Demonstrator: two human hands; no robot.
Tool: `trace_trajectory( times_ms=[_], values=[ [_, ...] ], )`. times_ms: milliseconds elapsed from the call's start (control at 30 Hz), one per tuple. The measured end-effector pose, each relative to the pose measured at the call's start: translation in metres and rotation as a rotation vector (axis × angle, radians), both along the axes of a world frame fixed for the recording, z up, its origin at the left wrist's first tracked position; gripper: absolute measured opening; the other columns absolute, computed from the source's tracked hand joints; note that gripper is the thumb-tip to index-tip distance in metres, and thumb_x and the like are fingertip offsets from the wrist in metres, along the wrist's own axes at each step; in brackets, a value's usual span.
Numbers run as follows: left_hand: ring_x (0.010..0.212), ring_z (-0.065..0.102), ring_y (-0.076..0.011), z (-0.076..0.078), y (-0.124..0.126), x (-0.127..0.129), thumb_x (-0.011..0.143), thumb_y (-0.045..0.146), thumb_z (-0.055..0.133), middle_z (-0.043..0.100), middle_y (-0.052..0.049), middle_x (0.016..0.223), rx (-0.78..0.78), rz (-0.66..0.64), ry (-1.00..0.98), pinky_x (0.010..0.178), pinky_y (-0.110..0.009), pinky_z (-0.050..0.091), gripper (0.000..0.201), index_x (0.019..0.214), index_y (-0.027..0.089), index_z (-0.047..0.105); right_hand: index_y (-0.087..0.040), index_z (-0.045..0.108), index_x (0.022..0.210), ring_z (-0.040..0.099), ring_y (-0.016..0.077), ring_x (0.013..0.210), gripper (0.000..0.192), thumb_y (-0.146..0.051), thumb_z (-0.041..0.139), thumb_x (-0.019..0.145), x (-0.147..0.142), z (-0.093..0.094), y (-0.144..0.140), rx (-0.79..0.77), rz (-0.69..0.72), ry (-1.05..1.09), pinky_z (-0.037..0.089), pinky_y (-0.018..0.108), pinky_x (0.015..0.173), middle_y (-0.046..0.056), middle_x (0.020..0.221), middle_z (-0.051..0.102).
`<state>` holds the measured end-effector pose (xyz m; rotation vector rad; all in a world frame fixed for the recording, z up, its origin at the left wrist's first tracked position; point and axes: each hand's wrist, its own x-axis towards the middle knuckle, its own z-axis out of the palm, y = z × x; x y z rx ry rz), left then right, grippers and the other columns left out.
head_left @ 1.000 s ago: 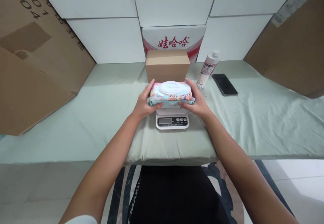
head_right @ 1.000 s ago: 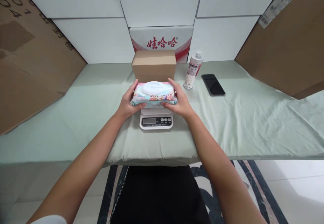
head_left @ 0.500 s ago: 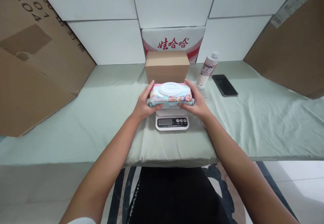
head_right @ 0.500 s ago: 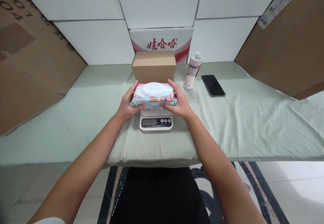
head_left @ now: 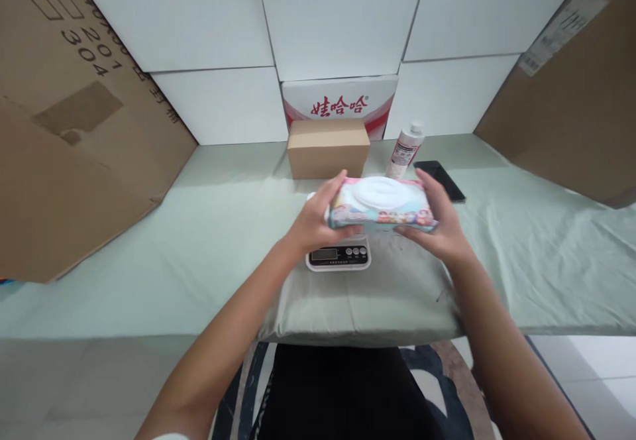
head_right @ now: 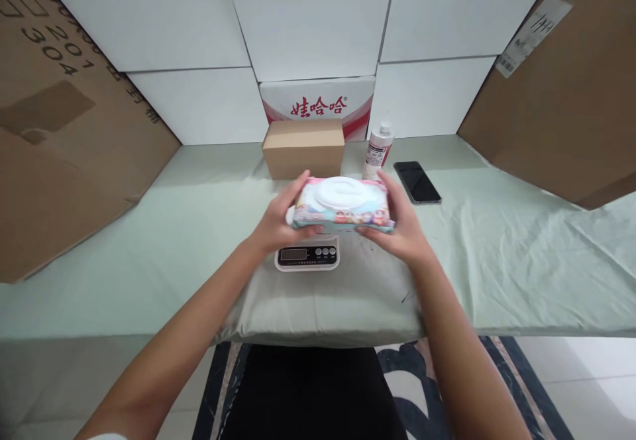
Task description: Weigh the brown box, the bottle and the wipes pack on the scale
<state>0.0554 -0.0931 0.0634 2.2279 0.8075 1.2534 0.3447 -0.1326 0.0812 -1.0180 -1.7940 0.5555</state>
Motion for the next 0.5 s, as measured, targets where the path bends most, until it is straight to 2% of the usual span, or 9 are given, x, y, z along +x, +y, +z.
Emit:
trace_trajectory(
  times_ms=[100,167,300,400,433,500],
  values=[
    [0.152,0.052,-0.0377,0.019,-0.002,0.053,0.079,0.060,0.087,0.050,-0.017,0.168,-0.138,-0.106,0.114,0.125,-0.051,0.047,0.114,0.171,0.026,0.029,-0.030,0.040,0.166,0.062,0.0341,0.141,0.106,-0.067,0.088,0.079,0.052,0.004,-0.025,-0.059,-0.164,-0.049,0.054,0.051,0.117,0.020,0.155,0.059],
    [0.151,0.054,-0.0378,0.024,0.002,0.088,0.080,0.054,0.087,0.051,-0.016,0.168,-0.253,-0.153,0.195,0.122,-0.051,0.048,0.115,0.173,0.027,0.025,-0.032,0.040,0.166,0.062,0.0328,0.140,0.106,-0.067,0.088,0.079,0.082,0.000,-0.037,-0.120,-0.270,-0.059,0.056,0.049,0.114,0.021,0.154,0.060],
    [0.151,0.054,-0.0384,0.017,0.014,0.142,0.081,0.050,0.084,0.050,-0.015,0.169,-0.373,-0.188,0.363,0.119,-0.050,0.051,0.118,0.175,0.027,0.016,-0.032,0.041,0.166,0.063,0.0349,0.139,0.109,-0.064,0.091,0.075,0.123,-0.018,-0.046,-0.227,-0.423,-0.074,0.056,0.049,0.112,0.021,0.155,0.059],
    [0.161,0.042,-0.0396,0.017,0.021,0.155,0.082,0.051,0.083,0.041,-0.017,0.174,-0.374,-0.201,0.490,0.125,-0.051,0.046,0.120,0.175,0.022,0.013,-0.028,0.044,0.164,0.061,0.0370,0.142,0.103,-0.062,0.087,0.077,0.136,-0.026,-0.046,-0.301,-0.470,-0.146,0.056,0.049,0.113,0.020,0.157,0.057],
    [0.164,0.036,-0.0399,0.023,0.022,0.152,0.082,0.051,0.083,0.037,-0.018,0.176,-0.357,-0.197,0.516,0.129,-0.052,0.042,0.119,0.175,0.020,0.015,-0.028,0.044,0.164,0.059,0.0377,0.145,0.101,-0.064,0.085,0.079,0.137,-0.024,-0.046,-0.310,-0.468,-0.191,0.055,0.050,0.114,0.019,0.160,0.055],
    [0.167,0.028,-0.0385,0.047,0.019,0.132,0.086,0.055,0.079,0.033,-0.017,0.178,-0.277,-0.179,0.482,0.134,-0.051,0.035,0.109,0.173,0.019,0.024,-0.030,0.044,0.165,0.052,0.0394,0.151,0.099,-0.070,0.079,0.082,0.134,-0.011,-0.049,-0.249,-0.463,-0.296,0.051,0.056,0.120,0.017,0.164,0.050]
  ],
)
